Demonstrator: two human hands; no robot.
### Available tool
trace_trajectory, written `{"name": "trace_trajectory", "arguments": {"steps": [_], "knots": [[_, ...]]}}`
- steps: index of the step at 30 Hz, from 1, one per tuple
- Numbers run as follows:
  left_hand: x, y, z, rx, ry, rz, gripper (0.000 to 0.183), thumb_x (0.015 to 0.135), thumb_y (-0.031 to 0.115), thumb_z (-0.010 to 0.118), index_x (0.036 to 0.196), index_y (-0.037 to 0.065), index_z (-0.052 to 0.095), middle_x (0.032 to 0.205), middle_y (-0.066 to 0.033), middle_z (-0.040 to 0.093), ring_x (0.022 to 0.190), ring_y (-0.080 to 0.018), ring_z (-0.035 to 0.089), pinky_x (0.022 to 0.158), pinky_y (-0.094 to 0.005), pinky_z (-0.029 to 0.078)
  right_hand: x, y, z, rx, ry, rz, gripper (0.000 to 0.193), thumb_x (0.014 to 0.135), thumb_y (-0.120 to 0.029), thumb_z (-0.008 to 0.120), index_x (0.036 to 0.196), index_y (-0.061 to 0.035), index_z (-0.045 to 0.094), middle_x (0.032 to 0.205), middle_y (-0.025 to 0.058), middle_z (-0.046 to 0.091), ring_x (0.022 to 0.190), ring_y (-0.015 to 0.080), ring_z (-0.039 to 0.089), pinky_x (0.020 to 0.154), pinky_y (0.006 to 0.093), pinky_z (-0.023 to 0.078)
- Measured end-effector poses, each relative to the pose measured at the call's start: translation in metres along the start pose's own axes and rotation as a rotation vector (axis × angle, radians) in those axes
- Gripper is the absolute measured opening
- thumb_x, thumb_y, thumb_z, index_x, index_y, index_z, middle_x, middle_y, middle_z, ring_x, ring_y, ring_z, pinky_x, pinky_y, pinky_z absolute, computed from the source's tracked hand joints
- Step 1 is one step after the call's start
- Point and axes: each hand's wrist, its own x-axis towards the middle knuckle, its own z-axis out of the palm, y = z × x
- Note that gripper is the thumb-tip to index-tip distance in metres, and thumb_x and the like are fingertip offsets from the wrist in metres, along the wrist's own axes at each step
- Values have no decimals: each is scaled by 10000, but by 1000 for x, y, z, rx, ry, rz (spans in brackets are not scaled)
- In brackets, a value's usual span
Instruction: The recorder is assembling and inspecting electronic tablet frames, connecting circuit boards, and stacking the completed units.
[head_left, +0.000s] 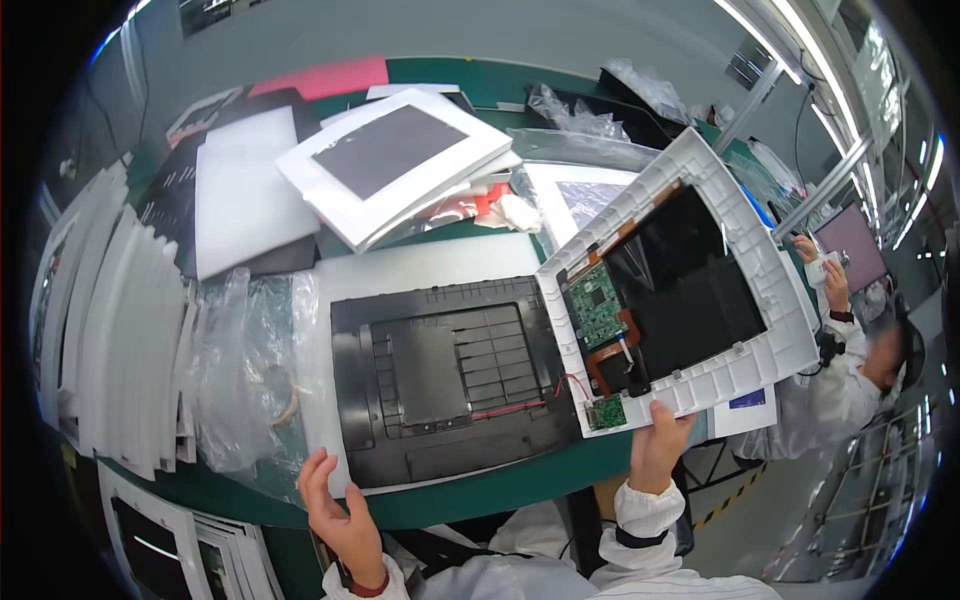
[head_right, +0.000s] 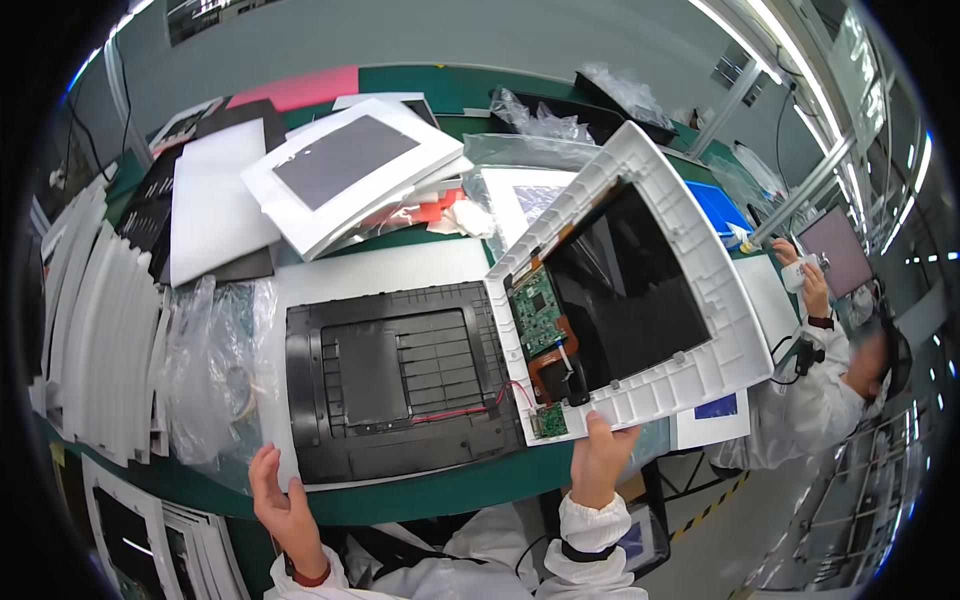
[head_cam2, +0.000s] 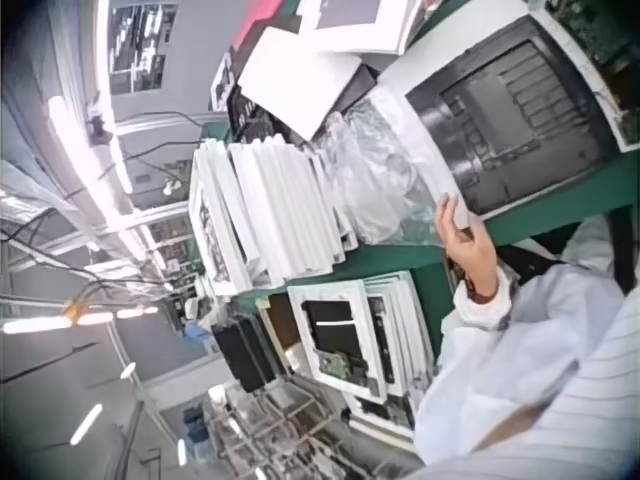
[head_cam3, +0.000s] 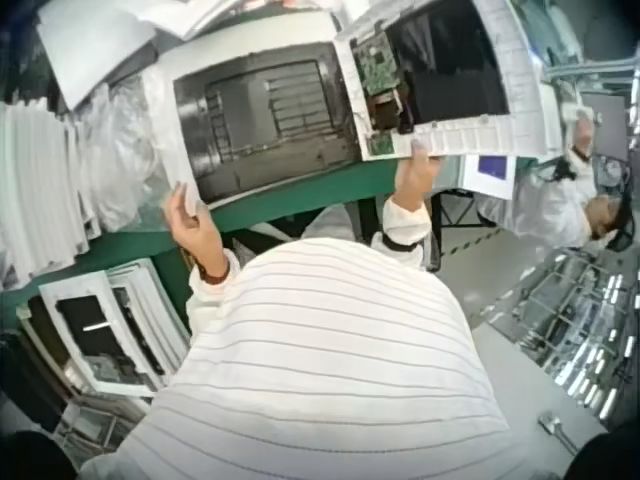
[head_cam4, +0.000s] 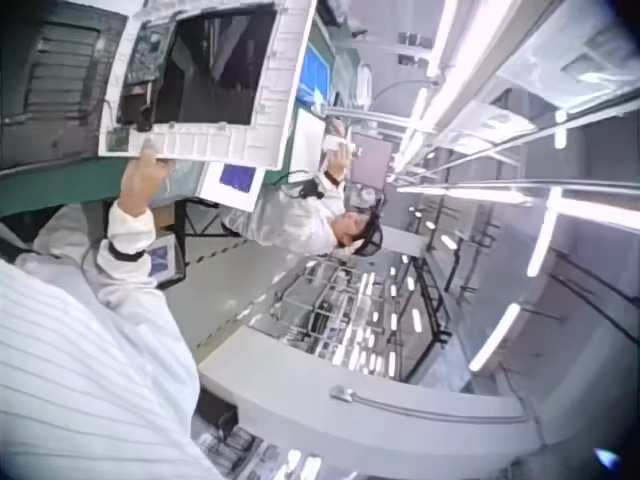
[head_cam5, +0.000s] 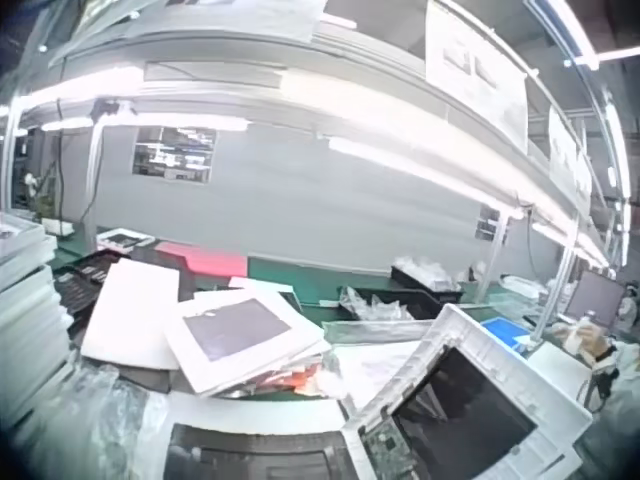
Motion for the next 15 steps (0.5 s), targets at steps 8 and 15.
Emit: {"name": "trace_trajectory", "arguments": {"steps": [8, 15], "knots": [[-4, -30, 5, -104, 50, -13, 336, 795, -104, 442, 1120, -58, 512, 1242, -189, 492, 1200, -301, 465, 1052, -404, 332, 2, 0, -1, 0, -22, -63, 528, 759, 43, 557, 1253, -44, 390, 1188, 83, 486, 1094, 206, 486, 1015, 380, 357], [-8, -33, 4, -122, 48, -42, 304, 798, -101, 462, 1095, -56, 511, 1222, -200, 499, 1182, -301, 478, 1043, -399, 340, -2, 0, -2, -79, -10, -64, 581, 776, 15, 515, 1329, -48, 346, 1242, 84, 465, 1142, 222, 473, 1027, 392, 346]]}}
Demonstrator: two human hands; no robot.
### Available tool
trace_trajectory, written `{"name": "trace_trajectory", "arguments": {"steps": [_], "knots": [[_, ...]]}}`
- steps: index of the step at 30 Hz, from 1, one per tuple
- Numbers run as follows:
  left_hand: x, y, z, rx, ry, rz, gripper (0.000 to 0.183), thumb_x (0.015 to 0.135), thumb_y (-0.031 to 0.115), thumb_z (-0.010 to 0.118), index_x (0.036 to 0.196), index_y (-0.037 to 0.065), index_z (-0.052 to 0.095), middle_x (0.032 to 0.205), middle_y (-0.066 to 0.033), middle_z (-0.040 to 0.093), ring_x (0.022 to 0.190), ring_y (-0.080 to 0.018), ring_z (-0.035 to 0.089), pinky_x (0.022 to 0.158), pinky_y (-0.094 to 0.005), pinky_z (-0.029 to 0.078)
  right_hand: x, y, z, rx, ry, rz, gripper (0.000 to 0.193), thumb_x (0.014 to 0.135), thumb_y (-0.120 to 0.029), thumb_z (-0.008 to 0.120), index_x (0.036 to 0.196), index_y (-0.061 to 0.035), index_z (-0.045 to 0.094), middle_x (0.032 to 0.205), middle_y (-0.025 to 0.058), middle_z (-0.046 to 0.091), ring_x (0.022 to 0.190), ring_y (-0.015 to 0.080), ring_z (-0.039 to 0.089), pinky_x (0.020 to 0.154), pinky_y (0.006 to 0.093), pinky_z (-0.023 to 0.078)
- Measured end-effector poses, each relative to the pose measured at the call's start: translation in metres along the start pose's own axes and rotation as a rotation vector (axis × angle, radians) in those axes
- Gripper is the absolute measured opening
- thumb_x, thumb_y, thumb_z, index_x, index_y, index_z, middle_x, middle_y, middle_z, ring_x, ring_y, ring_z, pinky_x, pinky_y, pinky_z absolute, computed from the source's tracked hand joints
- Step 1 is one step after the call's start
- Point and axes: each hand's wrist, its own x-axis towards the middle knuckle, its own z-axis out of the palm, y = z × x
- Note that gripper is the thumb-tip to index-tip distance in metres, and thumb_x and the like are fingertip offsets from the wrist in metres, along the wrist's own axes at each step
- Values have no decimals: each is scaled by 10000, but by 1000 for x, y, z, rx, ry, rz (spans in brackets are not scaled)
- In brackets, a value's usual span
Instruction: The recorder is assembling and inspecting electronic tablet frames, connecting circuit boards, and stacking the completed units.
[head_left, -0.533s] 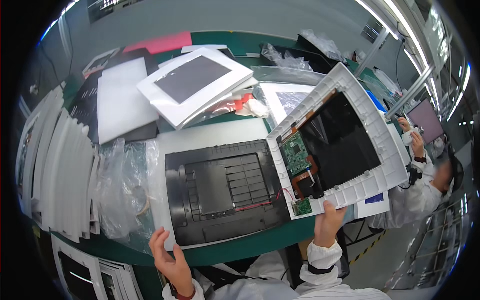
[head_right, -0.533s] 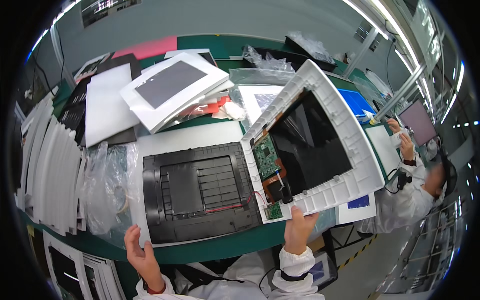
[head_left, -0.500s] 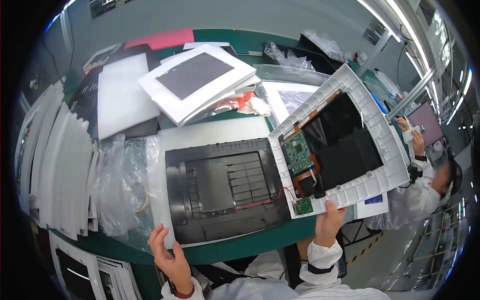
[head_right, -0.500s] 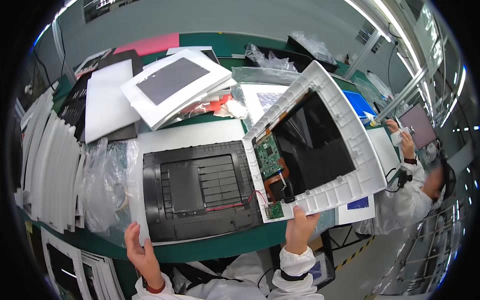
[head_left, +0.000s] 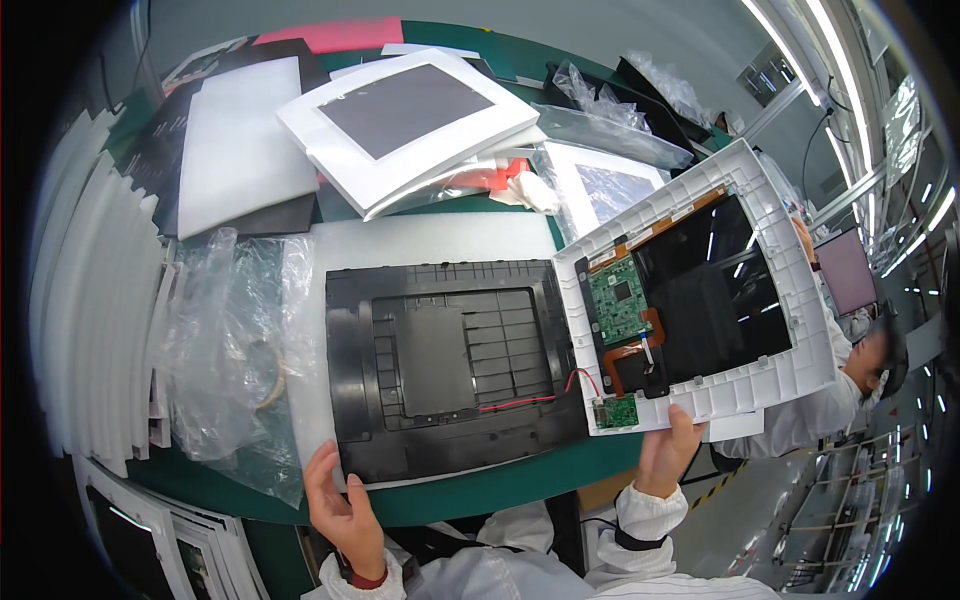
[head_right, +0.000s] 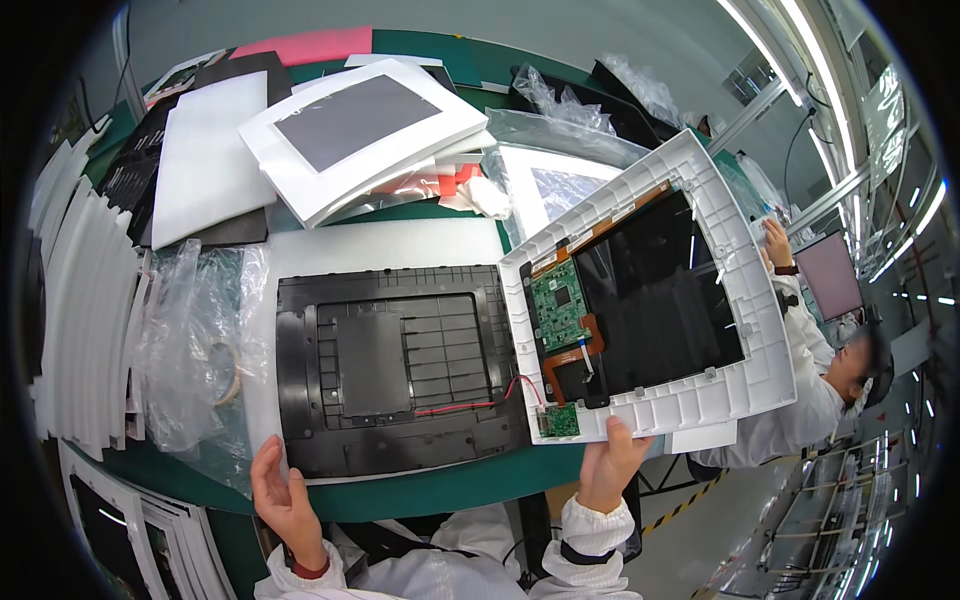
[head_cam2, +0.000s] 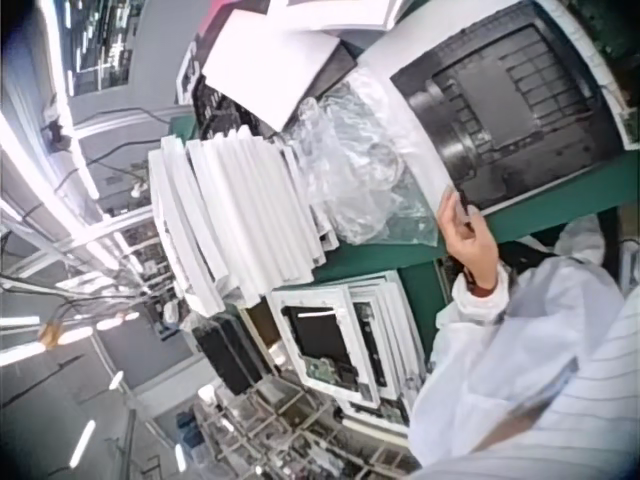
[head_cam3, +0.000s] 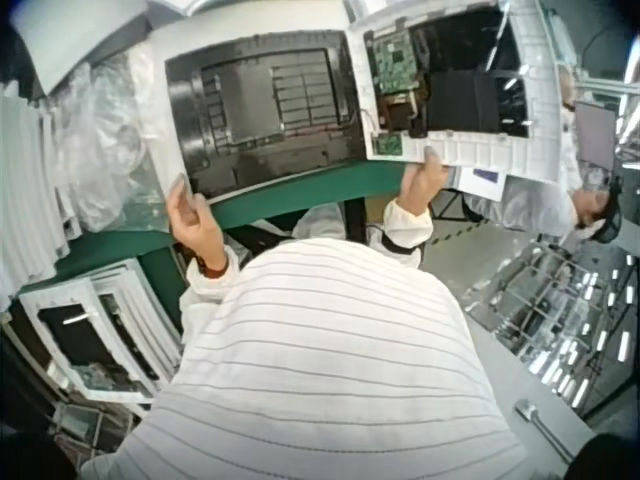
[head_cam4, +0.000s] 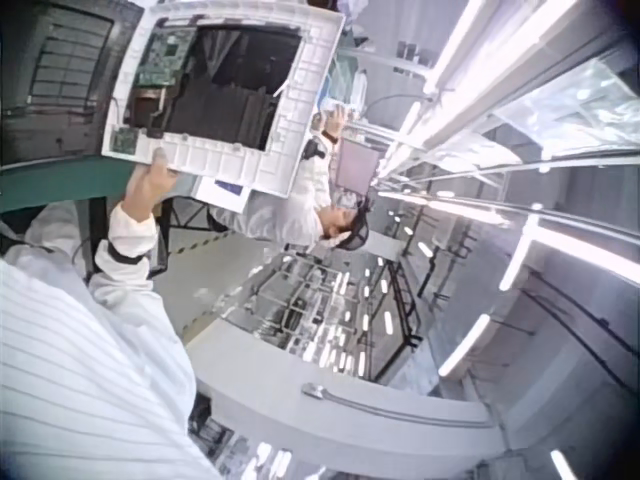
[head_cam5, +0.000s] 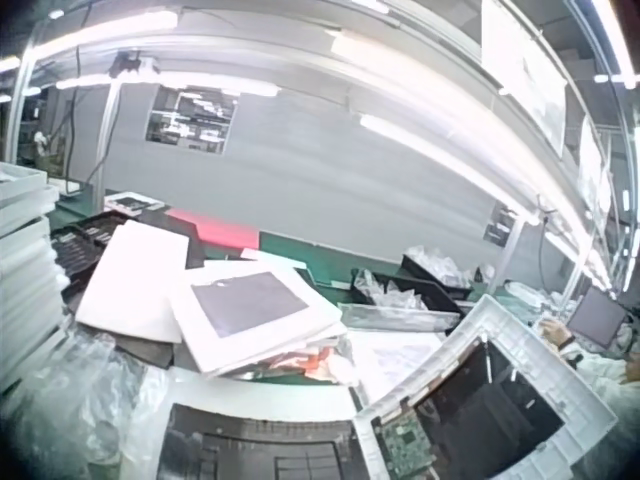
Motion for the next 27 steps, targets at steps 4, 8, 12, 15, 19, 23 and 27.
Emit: {"name": "trace_trajectory", "arguments": {"steps": [4, 8, 12, 15, 19, 23, 27], "knots": [[0, 3, 5, 47, -17, 12, 264, 795, -92, 480, 1052, -44, 516, 1191, -195, 510, 1151, -295, 489, 1022, -391, 349, 1, 1, 0, 23, -29, -11, 578, 770, 11, 544, 1314, -46, 355, 1220, 83, 470, 1119, 215, 475, 1023, 384, 346], [0, 2, 4, 76, -11, 23, 263, 788, -93, 494, 1044, -38, 518, 1182, -193, 512, 1146, -301, 488, 1019, -397, 349, -1, -2, 3, 39, -26, -11, 578, 760, 3, 579, 1297, -40, 369, 1188, 77, 474, 1088, 199, 475, 1014, 364, 347], [-1, 5, 7, 85, -9, 16, 260, 774, -96, 505, 1025, -31, 523, 1174, -192, 510, 1133, -303, 488, 1011, -400, 352, 0, 2, -6, -26, -49, -30, 581, 783, -1, 527, 1332, -52, 346, 1232, 89, 470, 1137, 227, 476, 1018, 402, 359], [-10, 24, 22, 232, -13, 208, 224, 723, -99, 565, 918, 10, 562, 1057, -170, 560, 989, -286, 545, 869, -372, 430, 1, 3, -6, -31, -33, -32, 590, 783, 0, 526, 1339, -52, 338, 1240, 92, 464, 1150, 232, 466, 1024, 406, 354], [-11, 70, 77, 120, -442, 267, 249, 671, 6, 732, 889, 76, 633, 882, -45, 644, 811, -245, 595, 737, -345, 468, -1, 0, -5, -23, -39, -29, 618, 774, 0, 540, 1351, -42, 322, 1264, 99, 448, 1166, 241, 456, 1031, 408, 347], [-18, 80, 139, 101, -614, 235, 354, 677, -20, 699, 1007, 52, 591, 893, -70, 647, 843, -261, 578, 751, -355, 458, -8, 3, 0, -57, 0, -58, 646, 765, -15, 577, 1354, -22, 313, 1278, 113, 440, 1174, 247, 452, 1030, 405, 346], [-28, 73, 180, 214, -769, 168, 525, 690, -35, 674, 1175, 43, 485, 931, -61, 647, 889, -251, 536, 782, -367, 405, -11, 0, 1, -92, -14, -25, 661, 762, -39, 610, 1351, -3, 312, 1276, 125, 446, 1165, 259, 465, 1024, 406, 350]]}}
